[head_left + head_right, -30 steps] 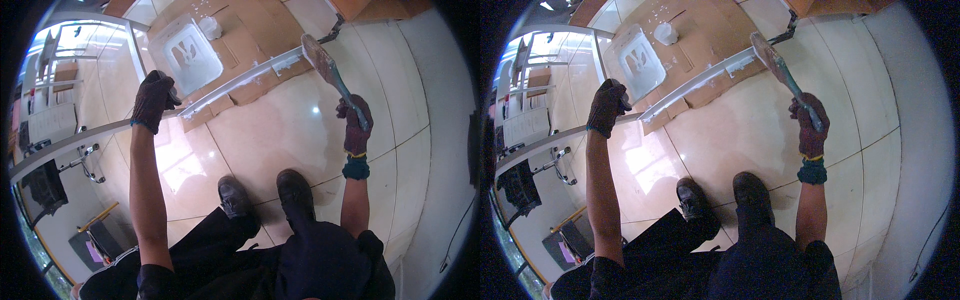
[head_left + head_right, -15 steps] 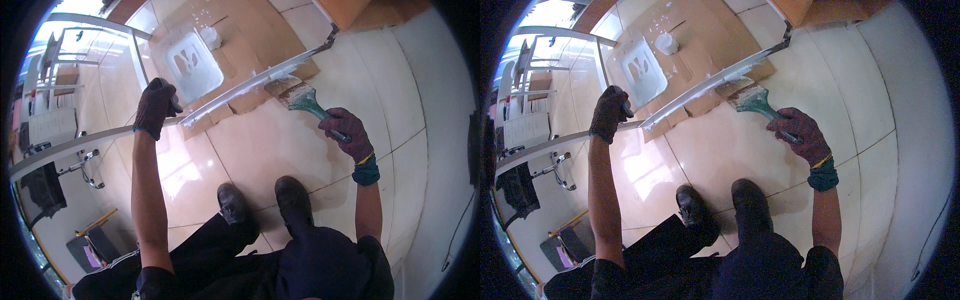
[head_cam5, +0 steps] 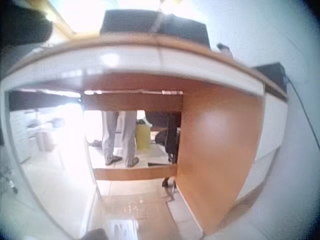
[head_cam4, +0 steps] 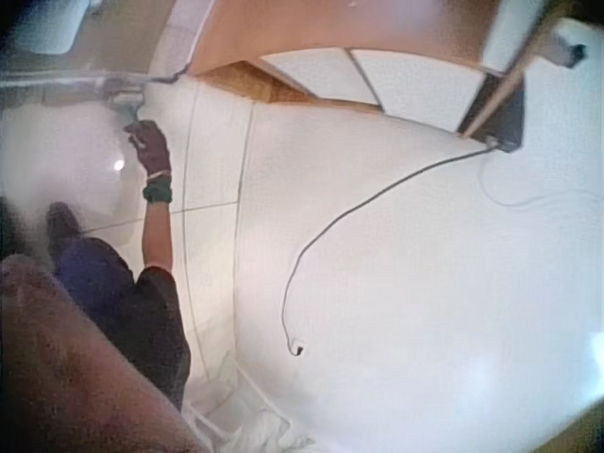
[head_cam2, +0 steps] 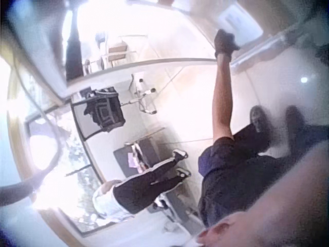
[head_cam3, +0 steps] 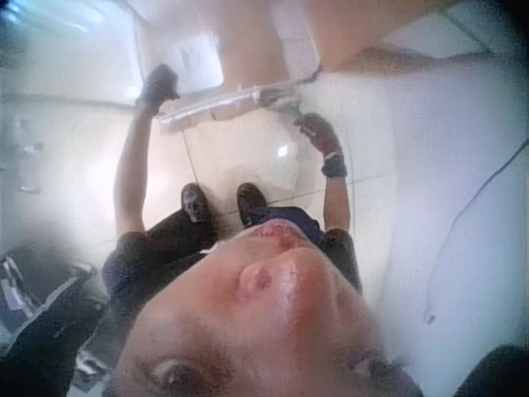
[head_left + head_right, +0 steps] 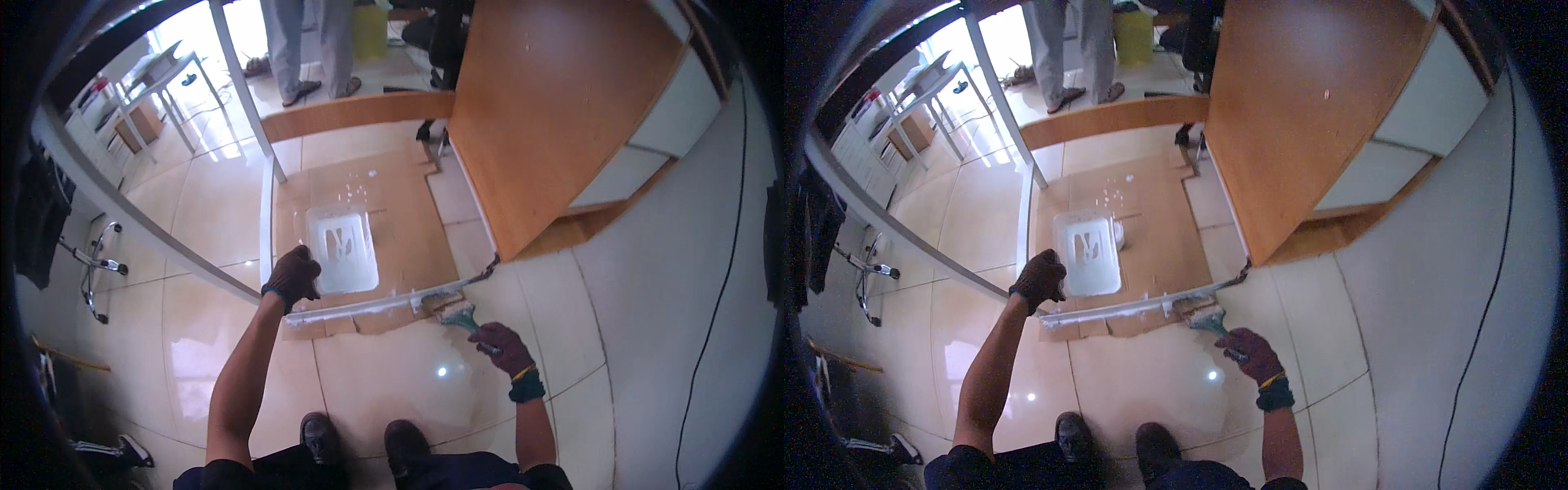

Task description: The person sits on the floor and paints a metal frame white using a paintbrush and a small container of paint. They repeatedly dip the brush into the paint and apply it to the frame's edges and joints.

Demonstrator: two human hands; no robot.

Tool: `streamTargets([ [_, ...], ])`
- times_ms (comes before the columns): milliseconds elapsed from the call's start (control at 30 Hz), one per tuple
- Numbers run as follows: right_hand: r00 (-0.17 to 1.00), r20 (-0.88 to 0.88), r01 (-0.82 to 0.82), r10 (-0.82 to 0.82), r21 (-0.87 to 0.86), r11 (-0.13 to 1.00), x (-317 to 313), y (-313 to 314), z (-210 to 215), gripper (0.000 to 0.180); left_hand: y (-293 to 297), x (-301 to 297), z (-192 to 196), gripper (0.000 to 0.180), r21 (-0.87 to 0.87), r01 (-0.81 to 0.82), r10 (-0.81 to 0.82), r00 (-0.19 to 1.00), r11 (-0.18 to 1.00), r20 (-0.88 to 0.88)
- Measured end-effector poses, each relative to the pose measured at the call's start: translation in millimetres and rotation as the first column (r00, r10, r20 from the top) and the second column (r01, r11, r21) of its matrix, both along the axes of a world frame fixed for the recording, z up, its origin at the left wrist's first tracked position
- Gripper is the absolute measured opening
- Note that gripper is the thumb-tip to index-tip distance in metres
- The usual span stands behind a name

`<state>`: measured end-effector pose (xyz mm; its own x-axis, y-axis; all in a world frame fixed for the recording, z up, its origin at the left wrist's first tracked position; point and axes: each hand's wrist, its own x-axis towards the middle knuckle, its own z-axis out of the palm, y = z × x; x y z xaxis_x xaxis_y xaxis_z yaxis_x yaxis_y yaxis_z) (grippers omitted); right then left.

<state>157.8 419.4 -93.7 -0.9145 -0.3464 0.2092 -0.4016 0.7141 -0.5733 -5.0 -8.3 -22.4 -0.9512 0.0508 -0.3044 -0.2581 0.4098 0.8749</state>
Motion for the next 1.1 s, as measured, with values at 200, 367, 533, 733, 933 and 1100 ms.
streamTargets([
  [200, 0.999, 0.019, -0.027, 0.029, -0.086, 0.996, 0.4, -14.5, 21.8, 0.029, 6.5, 4.8, 29.6, 0.015, 0.025, -0.039, 0.038, 0.998, 0.999, 0.055],
  [367, 0.991, 0.095, 0.13, -0.097, -0.45, 0.883, 17.6, -33.9, 25.1, 0.023, 5.2, 14.7, 15.0, 0.019, -0.065, -0.005, 0.006, 1.0, 0.998, 0.026],
  [533, 0.911, 0.369, 0.413, -0.187, -0.803, 0.43, 29.8, -63.3, 27.1, 0.021, -12.4, 8.6, -18.7, 0.023, -0.243, 0.119, -0.155, 0.979, 0.963, -0.133],
  [733, 0.885, 0.276, 0.367, -0.375, -0.909, 0.198, 13.0, -82.6, 43.8, 0.03, 13.3, 19.0, 3.1, 0.022, -0.102, 0.006, -0.008, 1.0, 0.995, -0.017],
  [933, 0.878, 0.282, 0.328, -0.386, -0.943, 0.058, -3.4, -103.3, 65.0, 0.031, 2.6, 5.3, -37.4, 0.02, -0.214, 0.041, -0.075, 0.986, 0.976, -0.152],
  [1100, 0.861, 0.35, 0.348, -0.37, -0.935, -0.075, 3.5, -104.2, 62.7, 0.027, 35.7, 28.0, -1.0, 0.019, -0.226, 0.054, -0.07, 0.995, 0.973, -0.064],
])
